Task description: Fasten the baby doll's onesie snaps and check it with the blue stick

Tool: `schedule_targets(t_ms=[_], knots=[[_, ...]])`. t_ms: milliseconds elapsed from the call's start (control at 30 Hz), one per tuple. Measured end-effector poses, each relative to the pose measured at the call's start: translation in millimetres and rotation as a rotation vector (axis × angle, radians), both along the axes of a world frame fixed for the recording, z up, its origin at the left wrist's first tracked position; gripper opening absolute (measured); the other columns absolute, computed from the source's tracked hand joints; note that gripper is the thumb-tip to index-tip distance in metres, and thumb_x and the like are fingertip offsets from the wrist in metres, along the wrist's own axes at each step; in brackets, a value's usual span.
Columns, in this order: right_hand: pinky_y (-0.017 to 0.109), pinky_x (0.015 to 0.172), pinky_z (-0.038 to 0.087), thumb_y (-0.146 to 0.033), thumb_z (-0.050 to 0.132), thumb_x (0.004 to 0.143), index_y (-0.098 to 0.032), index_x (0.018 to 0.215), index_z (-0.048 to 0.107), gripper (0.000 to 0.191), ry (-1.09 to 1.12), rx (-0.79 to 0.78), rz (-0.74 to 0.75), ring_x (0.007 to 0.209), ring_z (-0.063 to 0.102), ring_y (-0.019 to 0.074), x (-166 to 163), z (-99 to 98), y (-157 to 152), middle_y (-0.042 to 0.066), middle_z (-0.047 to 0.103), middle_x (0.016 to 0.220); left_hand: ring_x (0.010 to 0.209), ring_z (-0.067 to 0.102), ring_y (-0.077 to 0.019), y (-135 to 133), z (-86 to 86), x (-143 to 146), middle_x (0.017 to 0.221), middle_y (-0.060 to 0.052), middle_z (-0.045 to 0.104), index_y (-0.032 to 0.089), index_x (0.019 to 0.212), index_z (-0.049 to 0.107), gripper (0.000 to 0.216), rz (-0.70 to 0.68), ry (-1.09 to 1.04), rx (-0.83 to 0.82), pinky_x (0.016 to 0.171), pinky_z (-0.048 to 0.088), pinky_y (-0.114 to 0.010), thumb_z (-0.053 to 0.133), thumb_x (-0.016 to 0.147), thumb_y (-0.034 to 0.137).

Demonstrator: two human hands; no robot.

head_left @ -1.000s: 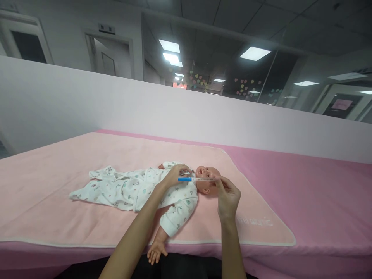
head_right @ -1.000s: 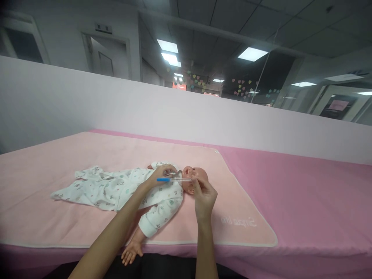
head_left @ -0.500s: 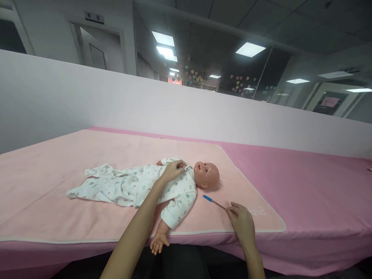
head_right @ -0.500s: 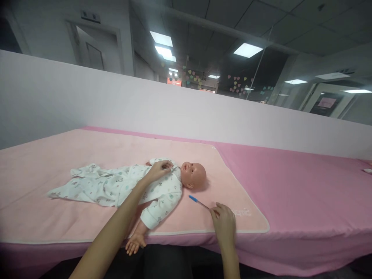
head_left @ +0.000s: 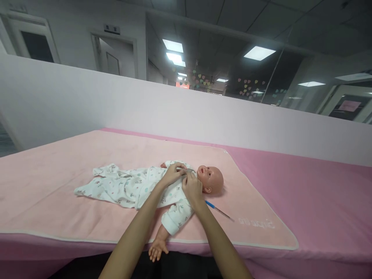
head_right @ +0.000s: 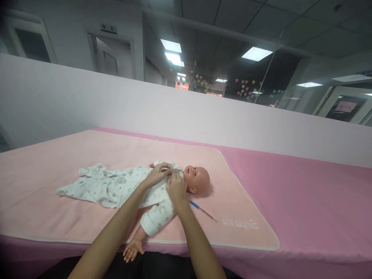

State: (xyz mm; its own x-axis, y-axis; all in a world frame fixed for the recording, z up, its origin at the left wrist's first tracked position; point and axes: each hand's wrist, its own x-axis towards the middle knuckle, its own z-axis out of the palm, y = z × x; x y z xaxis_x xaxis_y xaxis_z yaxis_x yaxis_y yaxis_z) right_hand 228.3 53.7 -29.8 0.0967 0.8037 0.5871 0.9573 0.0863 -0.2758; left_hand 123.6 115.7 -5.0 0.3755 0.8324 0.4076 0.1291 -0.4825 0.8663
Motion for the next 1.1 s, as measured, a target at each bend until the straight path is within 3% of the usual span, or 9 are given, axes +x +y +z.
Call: schedule_targets(t_ms=[200,333,633,767,933,1100], knots=[[0.024,0.064,0.043,-0.009,0.036,0.076,-0.015,0.092,0.060,0.029,0.323,0.385,0.179,0.072,0.055,0.0142,8,-12.8,-5,0.006,0.059,0.084,0.076,0.058,-0.0170,-4,5.1,1,0.080,-0.005,0.064,0.013,0.082,0.064,0.023,-0.060,0.011,-0.046,0.071,0.046,-0.029,0.055,0.070,0.031],[0.023,0.062,0.044,-0.011,0.037,0.079,-0.015,0.086,0.061,0.025,0.443,0.486,0.220,0.067,0.053,0.0127,7,-10.8,-4,0.005,0.060,0.077,0.077,0.059,-0.0185,-7,7.4,0,0.079,-0.006,0.066,0.013,0.084,0.065,0.026,-0.172,0.045,-0.112,0.070,0.045,-0.029,0.056,0.071,0.033],[0.025,0.070,0.044,-0.013,0.039,0.080,-0.017,0.082,0.060,0.021,0.428,0.462,0.237,0.071,0.052,0.0131,7,-12.9,-2,0.004,0.057,0.078,0.087,0.060,-0.0211,-6,3.5,0,0.087,-0.007,0.068,0.013,0.083,0.068,0.024,-0.181,-0.002,-0.154,0.081,0.045,-0.032,0.058,0.070,0.030],[0.024,0.067,0.043,-0.014,0.039,0.080,-0.017,0.082,0.059,0.020,0.417,0.435,0.219,0.067,0.050,0.0127,7,-12.4,-2,0.003,0.056,0.075,0.085,0.060,-0.0211,-6,4.0,-1,0.085,-0.007,0.068,0.012,0.084,0.068,0.025,-0.184,-0.010,-0.148,0.080,0.046,-0.033,0.059,0.070,0.031],[0.024,0.062,0.042,-0.016,0.041,0.079,-0.017,0.086,0.058,0.018,0.428,0.403,0.193,0.060,0.049,0.0120,8,-14.3,-2,0.001,0.056,0.071,0.089,0.060,-0.0214,-8,6.1,-9,0.091,-0.008,0.068,0.013,0.095,0.066,0.032,-0.323,0.046,-0.144,0.080,0.046,-0.032,0.062,0.069,0.032],[0.024,0.057,0.041,-0.019,0.042,0.079,-0.015,0.093,0.057,0.021,0.445,0.372,0.170,0.053,0.046,0.0111,8,-17.4,0,0.001,0.056,0.069,0.084,0.060,-0.0191,-4,1.8,-9,0.089,-0.006,0.068,0.015,0.093,0.068,0.026,-0.248,0.134,-0.028,0.075,0.046,-0.028,0.057,0.073,0.027]])
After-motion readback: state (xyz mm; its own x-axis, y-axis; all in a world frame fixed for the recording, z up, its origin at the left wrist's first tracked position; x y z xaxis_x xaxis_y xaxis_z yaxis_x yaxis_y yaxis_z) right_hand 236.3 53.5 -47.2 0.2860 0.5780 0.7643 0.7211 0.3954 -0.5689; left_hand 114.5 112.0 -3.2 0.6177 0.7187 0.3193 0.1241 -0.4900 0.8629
